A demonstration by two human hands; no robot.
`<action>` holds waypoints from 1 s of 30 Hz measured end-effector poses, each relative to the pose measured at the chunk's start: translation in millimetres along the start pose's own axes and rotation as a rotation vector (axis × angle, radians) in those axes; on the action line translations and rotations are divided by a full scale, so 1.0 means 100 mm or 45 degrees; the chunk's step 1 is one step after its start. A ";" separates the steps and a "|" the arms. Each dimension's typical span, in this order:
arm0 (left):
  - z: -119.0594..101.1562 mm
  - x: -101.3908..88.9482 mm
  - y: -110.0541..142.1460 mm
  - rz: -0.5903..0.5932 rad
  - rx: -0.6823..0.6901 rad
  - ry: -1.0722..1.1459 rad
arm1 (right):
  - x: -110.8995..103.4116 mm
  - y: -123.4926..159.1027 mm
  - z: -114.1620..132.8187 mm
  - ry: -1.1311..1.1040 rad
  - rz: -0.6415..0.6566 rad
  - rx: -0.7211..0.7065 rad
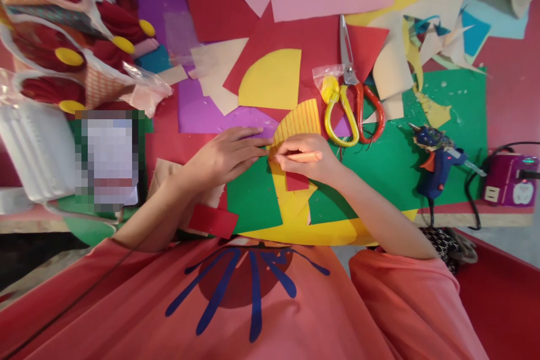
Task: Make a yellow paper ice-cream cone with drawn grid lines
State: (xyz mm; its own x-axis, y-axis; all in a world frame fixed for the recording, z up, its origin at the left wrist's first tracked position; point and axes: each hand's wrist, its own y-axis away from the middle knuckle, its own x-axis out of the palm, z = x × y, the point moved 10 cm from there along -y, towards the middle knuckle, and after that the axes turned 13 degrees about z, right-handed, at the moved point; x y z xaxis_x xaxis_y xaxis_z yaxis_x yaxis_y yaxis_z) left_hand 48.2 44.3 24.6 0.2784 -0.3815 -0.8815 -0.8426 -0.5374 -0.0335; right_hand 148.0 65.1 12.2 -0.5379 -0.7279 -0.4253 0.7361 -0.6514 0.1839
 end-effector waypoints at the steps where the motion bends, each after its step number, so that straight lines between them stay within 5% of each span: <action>1: 0.00 0.00 0.00 0.003 0.001 0.001 | 0.00 0.00 0.00 0.007 0.005 -0.001; 9: 0.00 0.00 0.00 -0.003 0.007 0.000 | 0.00 0.00 -0.05 -0.183 0.010 0.025; 12: -0.01 -0.02 0.01 -0.039 0.025 -0.018 | -0.12 0.05 -0.16 -0.442 -0.142 0.083; 16: -0.01 -0.03 0.01 -0.051 0.040 -0.011 | -0.32 0.16 -0.17 -0.649 -0.394 -0.056; 19: 0.00 0.00 0.00 -0.009 0.024 0.003 | -0.55 0.33 -0.14 -0.468 -0.655 -0.079; 22: 0.00 0.04 -0.01 0.034 0.010 -0.016 | -0.76 0.51 -0.10 -0.058 -0.874 0.086; 26: -0.02 0.08 0.00 0.064 0.022 -0.055 | -0.80 0.53 -0.04 0.237 -0.806 0.145; 30: -0.07 0.12 0.01 0.100 0.097 -0.108 | -0.67 0.44 -0.14 0.190 -0.597 0.168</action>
State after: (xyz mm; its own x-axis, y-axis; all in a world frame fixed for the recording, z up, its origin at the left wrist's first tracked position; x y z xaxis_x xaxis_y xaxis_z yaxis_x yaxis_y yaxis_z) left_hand 54.0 33.5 17.5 0.1730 -0.3534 -0.9193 -0.8937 -0.4487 0.0043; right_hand 222.0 87.9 36.6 -0.7265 -0.3181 -0.6091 0.3660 -0.9293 0.0487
